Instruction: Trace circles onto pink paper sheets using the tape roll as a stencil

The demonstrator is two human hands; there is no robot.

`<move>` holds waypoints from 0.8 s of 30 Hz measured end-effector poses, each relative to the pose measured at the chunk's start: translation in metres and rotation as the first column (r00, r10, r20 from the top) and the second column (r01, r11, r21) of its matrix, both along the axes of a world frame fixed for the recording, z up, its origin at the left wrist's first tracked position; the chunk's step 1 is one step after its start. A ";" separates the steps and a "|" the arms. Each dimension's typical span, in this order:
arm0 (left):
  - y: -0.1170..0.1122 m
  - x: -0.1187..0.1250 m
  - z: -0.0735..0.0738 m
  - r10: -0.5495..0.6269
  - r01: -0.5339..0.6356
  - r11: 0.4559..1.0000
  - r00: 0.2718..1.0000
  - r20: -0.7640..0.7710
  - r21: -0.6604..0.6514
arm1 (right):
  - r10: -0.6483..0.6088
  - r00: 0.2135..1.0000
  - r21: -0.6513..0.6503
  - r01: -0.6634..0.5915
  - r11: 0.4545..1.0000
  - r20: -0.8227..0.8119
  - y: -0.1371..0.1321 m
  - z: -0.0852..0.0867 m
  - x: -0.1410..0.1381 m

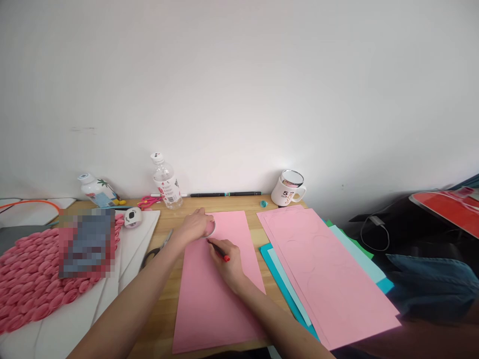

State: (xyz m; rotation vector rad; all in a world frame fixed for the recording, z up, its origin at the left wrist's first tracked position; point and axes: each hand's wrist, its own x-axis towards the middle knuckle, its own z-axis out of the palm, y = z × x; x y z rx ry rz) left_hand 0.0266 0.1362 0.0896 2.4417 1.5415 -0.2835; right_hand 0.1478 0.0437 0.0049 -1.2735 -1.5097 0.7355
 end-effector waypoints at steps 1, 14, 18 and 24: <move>0.000 0.000 0.000 -0.002 0.002 1.000 1.000 -0.004 -0.001 | 0.010 1.000 0.011 -0.010 1.000 0.007 0.000 -0.001 -0.002; 0.004 -0.002 -0.002 -0.026 0.025 0.999 1.000 0.006 0.023 | 0.148 0.896 0.163 -0.234 0.958 0.419 0.009 -0.005 -0.030; 0.006 -0.003 -0.003 -0.030 0.030 0.999 0.999 0.011 0.028 | 0.175 0.833 0.124 -0.278 0.953 0.526 0.013 -0.006 -0.027; 0.007 -0.002 -0.001 -0.031 0.031 0.999 0.999 -0.006 0.019 | 0.218 0.801 0.096 -0.323 0.941 0.558 0.013 -0.002 -0.020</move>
